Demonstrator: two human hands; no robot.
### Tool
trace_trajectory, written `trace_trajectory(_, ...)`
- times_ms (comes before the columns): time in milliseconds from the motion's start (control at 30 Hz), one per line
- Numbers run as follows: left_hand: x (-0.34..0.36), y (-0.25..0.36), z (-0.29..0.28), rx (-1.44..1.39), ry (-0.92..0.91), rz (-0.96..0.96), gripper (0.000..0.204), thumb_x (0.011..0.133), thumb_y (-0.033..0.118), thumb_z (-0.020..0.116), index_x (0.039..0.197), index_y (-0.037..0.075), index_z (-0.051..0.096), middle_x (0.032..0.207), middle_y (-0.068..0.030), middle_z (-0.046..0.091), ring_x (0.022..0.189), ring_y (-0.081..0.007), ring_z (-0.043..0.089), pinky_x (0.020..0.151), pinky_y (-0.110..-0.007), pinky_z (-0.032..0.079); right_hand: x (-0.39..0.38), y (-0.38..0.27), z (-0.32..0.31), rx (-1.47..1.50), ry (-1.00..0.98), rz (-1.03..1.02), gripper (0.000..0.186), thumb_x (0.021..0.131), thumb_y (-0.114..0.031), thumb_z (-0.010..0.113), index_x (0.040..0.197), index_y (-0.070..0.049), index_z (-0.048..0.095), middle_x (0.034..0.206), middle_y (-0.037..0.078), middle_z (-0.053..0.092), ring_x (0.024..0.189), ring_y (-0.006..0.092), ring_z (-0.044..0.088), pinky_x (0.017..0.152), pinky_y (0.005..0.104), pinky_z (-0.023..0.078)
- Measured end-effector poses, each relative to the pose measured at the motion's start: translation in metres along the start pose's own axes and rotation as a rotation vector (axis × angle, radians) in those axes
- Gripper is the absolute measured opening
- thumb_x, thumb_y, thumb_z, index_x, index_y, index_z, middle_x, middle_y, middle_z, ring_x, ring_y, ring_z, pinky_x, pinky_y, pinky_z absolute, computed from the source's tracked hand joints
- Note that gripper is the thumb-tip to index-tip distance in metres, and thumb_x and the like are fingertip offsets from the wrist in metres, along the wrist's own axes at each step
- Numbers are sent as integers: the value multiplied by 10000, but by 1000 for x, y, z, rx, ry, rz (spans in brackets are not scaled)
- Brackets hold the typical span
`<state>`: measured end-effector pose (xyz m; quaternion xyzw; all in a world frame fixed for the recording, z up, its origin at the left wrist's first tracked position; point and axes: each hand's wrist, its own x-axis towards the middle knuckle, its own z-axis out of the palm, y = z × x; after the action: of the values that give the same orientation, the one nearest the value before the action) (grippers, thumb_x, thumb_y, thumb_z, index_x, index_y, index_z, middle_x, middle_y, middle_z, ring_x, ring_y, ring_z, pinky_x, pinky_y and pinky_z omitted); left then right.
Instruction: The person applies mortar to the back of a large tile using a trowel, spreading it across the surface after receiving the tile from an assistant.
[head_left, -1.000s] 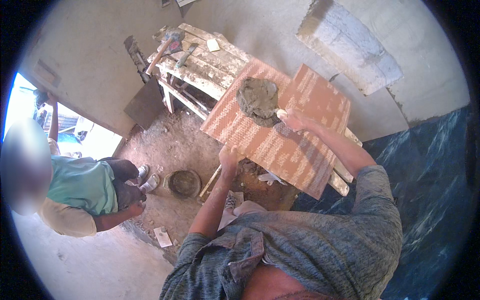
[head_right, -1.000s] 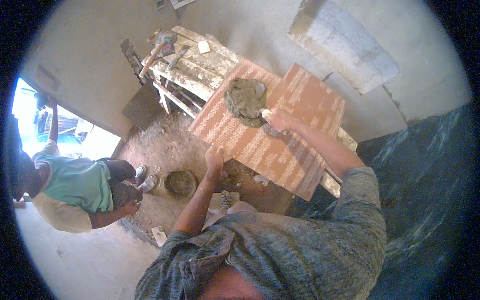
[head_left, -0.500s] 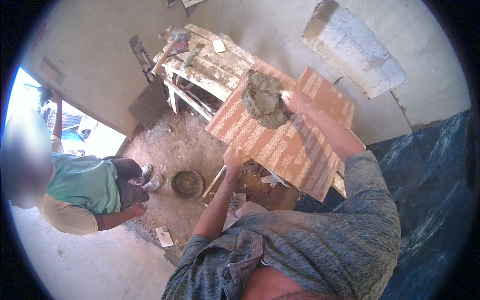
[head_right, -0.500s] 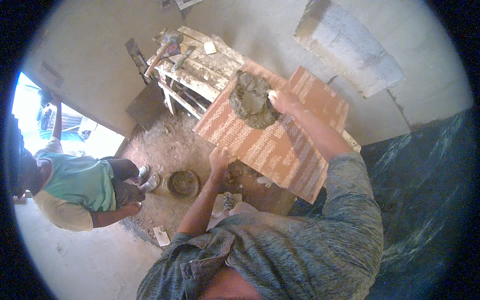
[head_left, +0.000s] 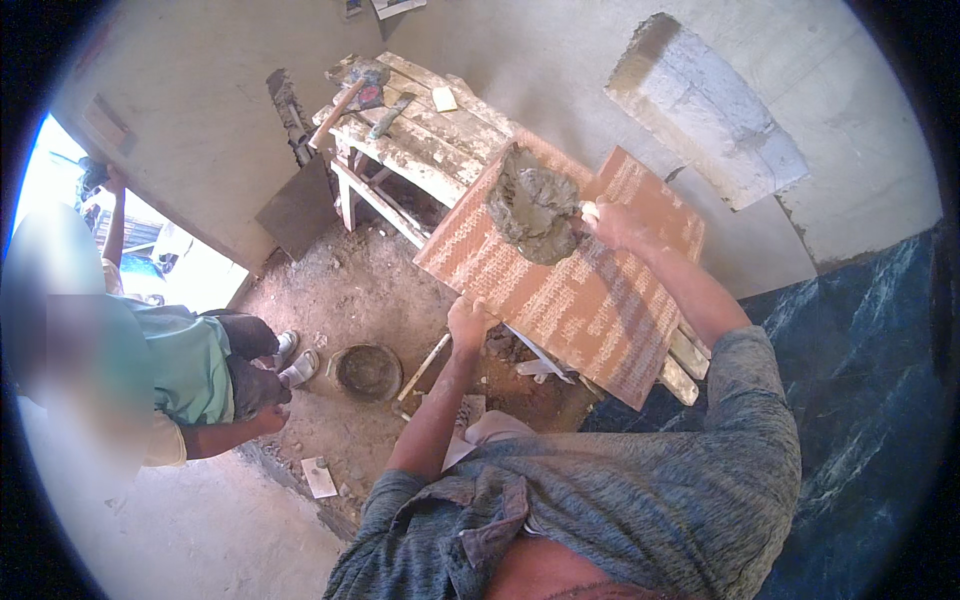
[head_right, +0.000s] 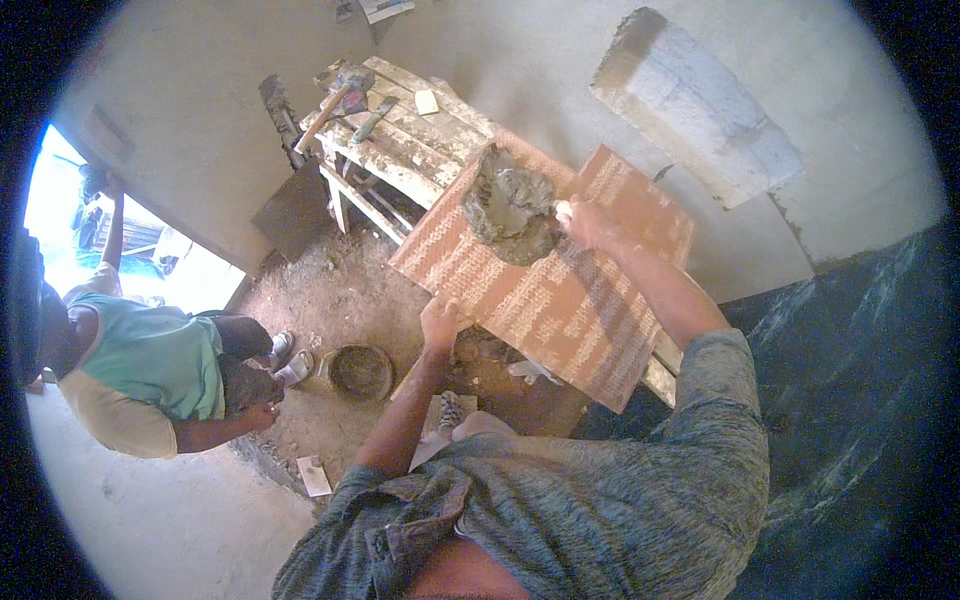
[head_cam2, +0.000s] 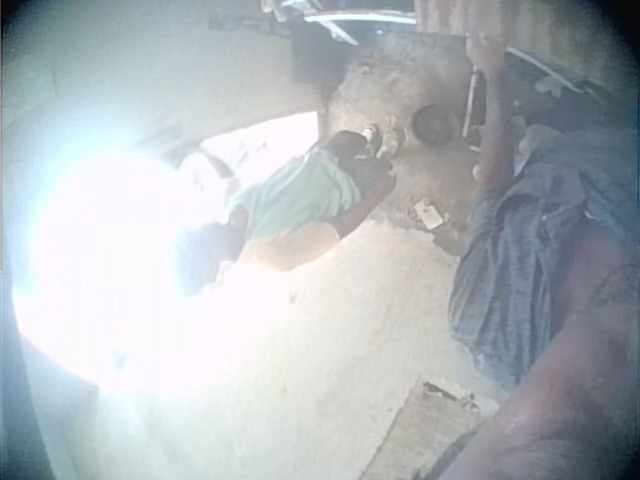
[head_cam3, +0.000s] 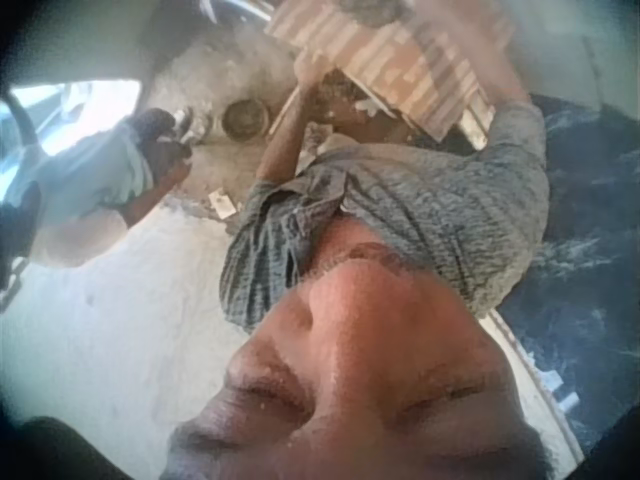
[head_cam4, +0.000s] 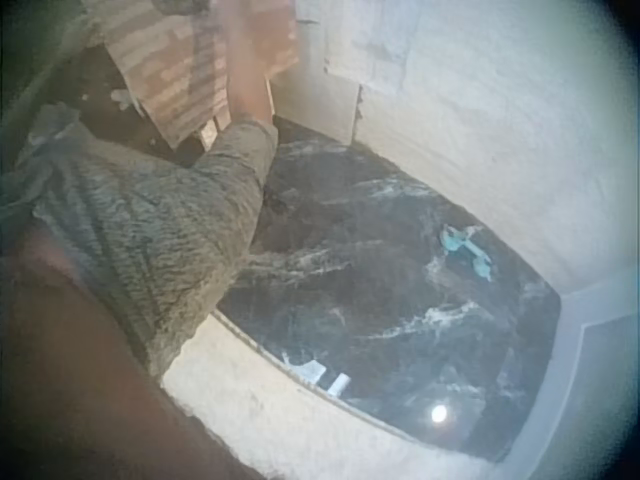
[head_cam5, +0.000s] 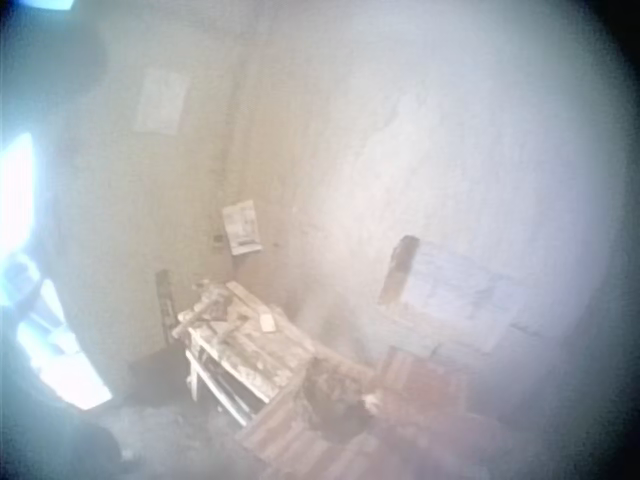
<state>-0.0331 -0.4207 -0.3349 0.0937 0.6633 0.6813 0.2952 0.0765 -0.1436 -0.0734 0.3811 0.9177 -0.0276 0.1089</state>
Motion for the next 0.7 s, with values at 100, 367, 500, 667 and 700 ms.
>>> trace_trajectory(100, -14, 32, 2, -181, -67, -108, 136, 905, 78, 585, 976, -35, 608, 861, -126, 674, 772, -217, 681, 655, -353, 578, 6, 4, 0, 48, 0, 51, 462, 946, -412, 494, 1116, 14, 547, 945, 236, 670, 903, 392, 653, 780, 484, 502)
trace_trajectory(367, -24, 55, -5, -297, -122, -115, 152, 929, 38, 539, 1050, -50, 568, 901, -151, 654, 718, -233, 684, 608, -361, 618, 51, -2, -1, 146, -24, 88, 407, 968, -387, 472, 1031, -5, 599, 869, 211, 674, 781, 336, 676, 650, 464, 518)
trace_trajectory(500, -20, 44, 5, -326, -133, -118, 137, 927, 32, 542, 1034, -49, 573, 878, -150, 653, 718, -227, 683, 600, -362, 617, 54, 25, 18, 650, -261, 237, 400, 970, -409, 464, 952, -31, 594, 744, 115, 613, 599, 214, 608, 488, 396, 489)
trace_trajectory(667, -10, 32, -3, -195, -106, -57, 114, 912, 29, 560, 998, -44, 573, 854, -134, 646, 712, -211, 678, 573, -342, 619, 9, -27, 0, 1146, -543, 419, 372, 981, -455, 454, 938, -88, 497, 653, 8, 446, 483, 126, 453, 400, 285, 408)
trace_trajectory(700, -19, 51, 0, -255, -133, -116, 113, 910, 30, 560, 996, -42, 573, 861, -133, 645, 712, -211, 677, 567, -337, 618, -2, -31, 2, 1172, -572, 449, 374, 981, -464, 453, 946, -93, 485, 651, 1, 431, 477, 117, 445, 396, 269, 400)
